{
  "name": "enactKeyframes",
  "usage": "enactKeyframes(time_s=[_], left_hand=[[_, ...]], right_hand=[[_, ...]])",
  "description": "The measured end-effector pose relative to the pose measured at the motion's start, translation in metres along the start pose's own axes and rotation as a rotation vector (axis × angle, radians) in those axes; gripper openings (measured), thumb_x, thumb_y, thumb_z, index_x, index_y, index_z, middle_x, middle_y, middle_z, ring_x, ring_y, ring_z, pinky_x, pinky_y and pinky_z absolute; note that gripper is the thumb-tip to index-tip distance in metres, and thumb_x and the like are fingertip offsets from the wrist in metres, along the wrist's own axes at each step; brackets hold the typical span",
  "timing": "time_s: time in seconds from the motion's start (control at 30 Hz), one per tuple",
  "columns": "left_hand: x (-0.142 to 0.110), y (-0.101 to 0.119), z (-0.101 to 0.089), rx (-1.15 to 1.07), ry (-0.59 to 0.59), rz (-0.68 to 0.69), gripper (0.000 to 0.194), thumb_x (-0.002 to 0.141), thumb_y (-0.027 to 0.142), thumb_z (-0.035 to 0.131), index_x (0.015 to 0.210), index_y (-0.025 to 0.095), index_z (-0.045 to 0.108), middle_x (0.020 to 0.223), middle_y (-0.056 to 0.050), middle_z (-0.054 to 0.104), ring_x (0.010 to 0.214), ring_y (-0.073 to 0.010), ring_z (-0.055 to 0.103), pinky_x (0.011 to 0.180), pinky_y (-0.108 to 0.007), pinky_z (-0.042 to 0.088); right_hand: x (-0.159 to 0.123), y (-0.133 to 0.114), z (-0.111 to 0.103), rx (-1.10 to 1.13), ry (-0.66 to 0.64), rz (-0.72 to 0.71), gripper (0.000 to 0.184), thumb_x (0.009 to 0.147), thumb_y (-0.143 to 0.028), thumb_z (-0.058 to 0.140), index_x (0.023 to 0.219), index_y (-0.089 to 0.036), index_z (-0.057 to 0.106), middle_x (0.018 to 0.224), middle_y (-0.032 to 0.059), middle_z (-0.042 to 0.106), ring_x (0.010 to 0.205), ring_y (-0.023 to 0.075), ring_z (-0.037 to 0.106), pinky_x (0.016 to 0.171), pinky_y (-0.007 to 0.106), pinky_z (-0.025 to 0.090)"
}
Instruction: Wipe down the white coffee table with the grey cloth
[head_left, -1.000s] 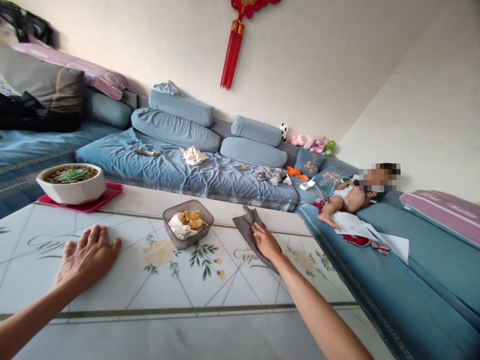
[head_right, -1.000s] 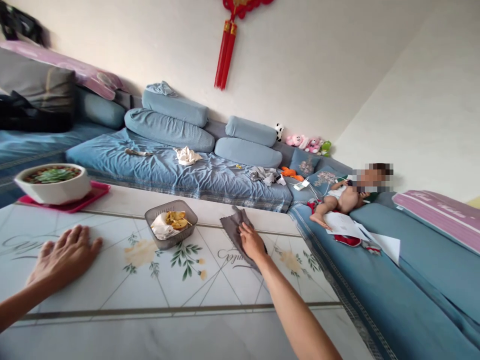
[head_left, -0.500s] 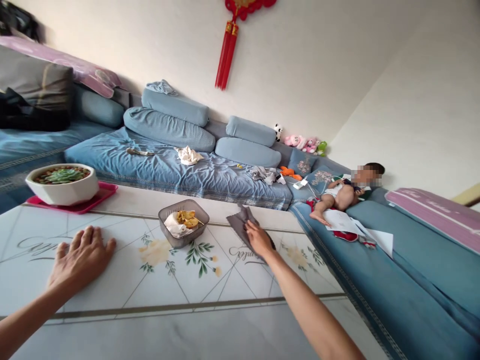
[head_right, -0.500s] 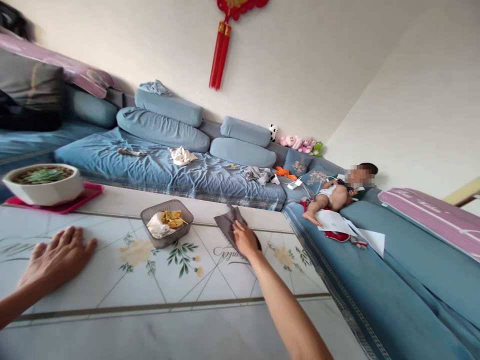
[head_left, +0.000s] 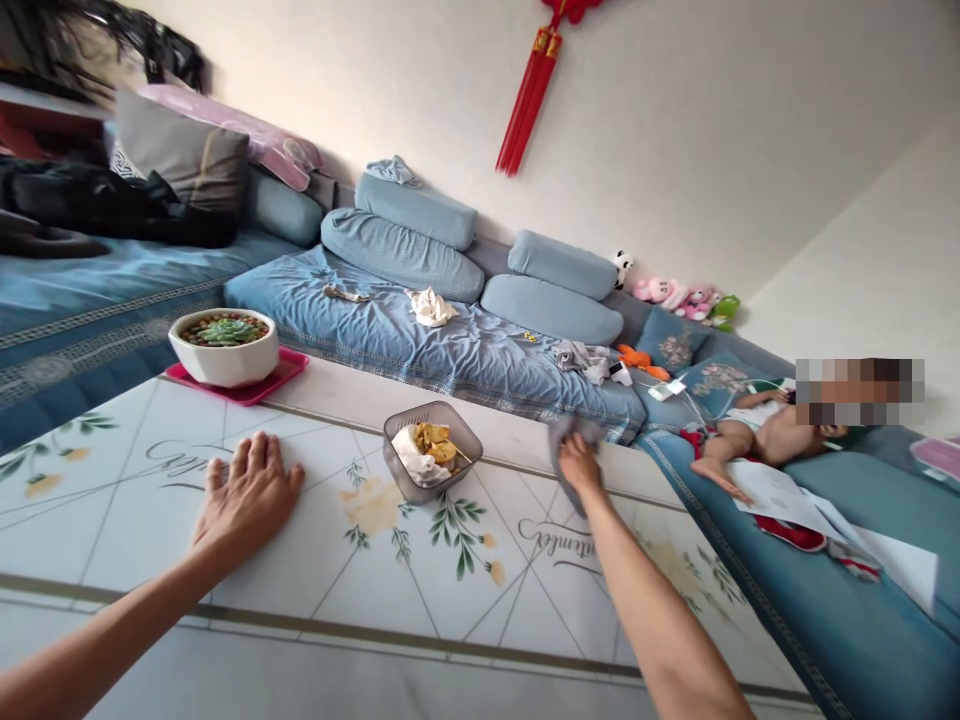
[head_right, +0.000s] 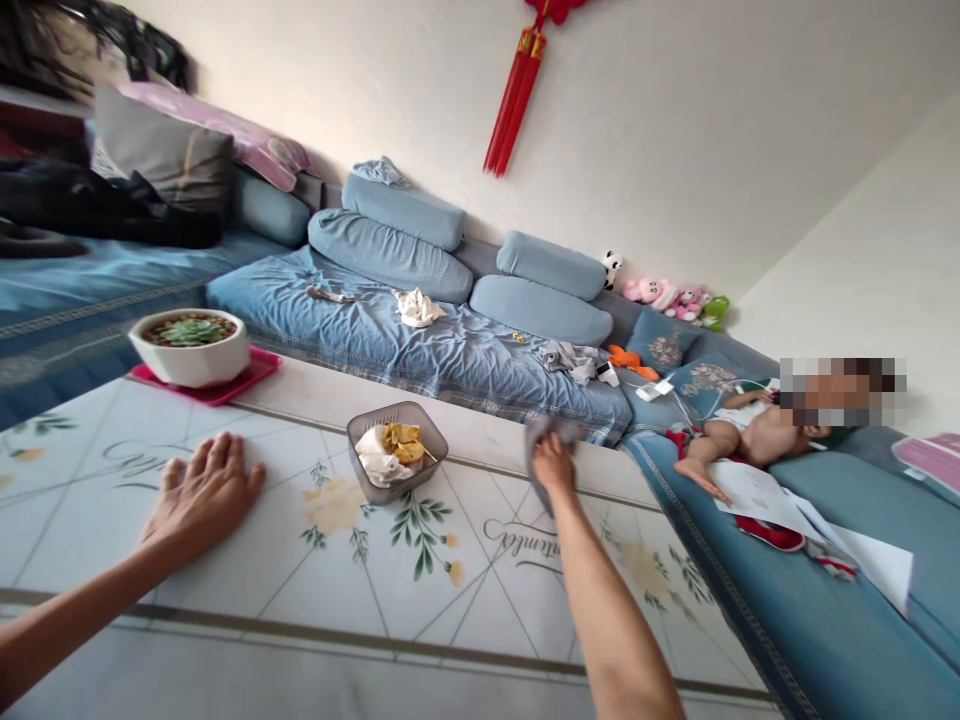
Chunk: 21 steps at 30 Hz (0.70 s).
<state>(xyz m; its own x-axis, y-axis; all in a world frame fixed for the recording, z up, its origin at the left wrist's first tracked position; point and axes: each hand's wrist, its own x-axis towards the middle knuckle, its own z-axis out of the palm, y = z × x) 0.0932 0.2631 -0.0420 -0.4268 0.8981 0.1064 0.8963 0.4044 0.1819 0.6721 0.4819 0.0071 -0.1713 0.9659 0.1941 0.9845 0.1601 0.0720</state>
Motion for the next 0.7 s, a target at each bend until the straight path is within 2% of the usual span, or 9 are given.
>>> enactKeyframes(time_s=[0.1,0.17,0.23,0.27,0.37,0.5,0.57,0.63,0.7], left_hand=[[0.0,-0.001,-0.001,-0.011,0.013,-0.021,0.081,0.114,0.044,0.029,0.178,-0.004,0.037,0.19,-0.03,0.029,0.181,-0.0429,0.02,0.146,-0.071,0.017],[-0.001,-0.001,-0.005,-0.017,0.017,-0.014,0.082,0.112,0.045,0.031,0.178,-0.004,0.038,0.19,-0.03,0.031,0.181,-0.0429,0.021,0.146,-0.07,0.018],[-0.003,-0.002,-0.009,-0.008,0.006,0.003,0.084,0.111,0.047,0.029,0.178,-0.004,0.038,0.19,-0.03,0.031,0.181,-0.0424,0.022,0.147,-0.069,0.019],[-0.004,-0.003,-0.011,0.005,-0.001,0.007,0.086,0.111,0.049,0.026,0.178,-0.004,0.038,0.19,-0.028,0.032,0.181,-0.0415,0.023,0.147,-0.068,0.02],[-0.005,-0.006,-0.012,0.051,0.008,0.004,0.093,0.109,0.057,0.013,0.179,0.0,0.037,0.191,-0.022,0.033,0.181,-0.0379,0.024,0.147,-0.064,0.022],[-0.003,-0.008,-0.007,0.068,0.024,-0.02,0.106,0.105,0.064,-0.001,0.18,0.0,0.036,0.191,-0.021,0.033,0.182,-0.037,0.023,0.147,-0.063,0.021],[-0.001,-0.007,-0.005,0.065,0.023,-0.031,0.108,0.103,0.064,-0.003,0.179,-0.002,0.036,0.191,-0.023,0.034,0.181,-0.0384,0.023,0.147,-0.065,0.02],[-0.001,-0.006,-0.005,0.059,0.027,-0.029,0.109,0.103,0.064,-0.003,0.178,-0.003,0.037,0.19,-0.024,0.034,0.181,-0.0395,0.023,0.146,-0.066,0.019],[0.0,-0.005,-0.005,0.057,0.029,-0.034,0.109,0.103,0.065,-0.003,0.178,-0.004,0.038,0.19,-0.024,0.034,0.181,-0.0405,0.023,0.146,-0.067,0.019]], right_hand=[[0.053,-0.117,0.026,0.077,-0.017,-0.295,0.046,0.118,-0.017,0.046,0.152,-0.01,0.076,0.173,0.019,0.056,0.169,0.0337,0.042,0.144,0.056,0.028],[0.071,-0.178,0.036,0.124,-0.012,-0.431,0.05,0.12,-0.023,0.049,0.165,-0.014,0.067,0.179,0.0147,0.05,0.17,0.0316,0.04,0.144,0.054,0.029],[0.077,-0.207,0.039,0.158,-0.004,-0.508,0.055,0.12,-0.027,0.051,0.173,-0.016,0.058,0.181,0.0125,0.046,0.17,0.0296,0.041,0.143,0.05,0.033],[0.077,-0.207,0.038,0.168,-0.001,-0.523,0.056,0.121,-0.028,0.05,0.175,-0.016,0.056,0.181,0.0121,0.045,0.17,0.0278,0.041,0.143,0.048,0.033],[0.067,-0.147,0.029,0.16,0.007,-0.459,0.055,0.122,-0.025,0.044,0.173,-0.012,0.058,0.18,0.0134,0.048,0.169,0.0234,0.043,0.143,0.04,0.034],[0.028,0.012,0.008,0.068,-0.014,-0.155,0.057,0.122,-0.021,0.031,0.154,0.001,0.073,0.167,0.0275,0.06,0.163,0.0297,0.052,0.138,0.042,0.039],[0.008,0.082,-0.005,0.002,-0.034,0.005,0.055,0.119,-0.017,0.033,0.141,0.007,0.077,0.155,0.0357,0.065,0.156,0.0375,0.057,0.135,0.053,0.042],[0.001,0.121,-0.015,-0.056,-0.052,0.116,0.05,0.114,-0.013,0.038,0.133,0.01,0.079,0.142,0.0409,0.069,0.148,0.046,0.06,0.127,0.067,0.046],[0.008,0.118,-0.016,-0.083,-0.061,0.132,0.047,0.109,-0.01,0.041,0.126,0.011,0.08,0.133,0.0435,0.07,0.142,0.0502,0.061,0.12,0.073,0.049]])
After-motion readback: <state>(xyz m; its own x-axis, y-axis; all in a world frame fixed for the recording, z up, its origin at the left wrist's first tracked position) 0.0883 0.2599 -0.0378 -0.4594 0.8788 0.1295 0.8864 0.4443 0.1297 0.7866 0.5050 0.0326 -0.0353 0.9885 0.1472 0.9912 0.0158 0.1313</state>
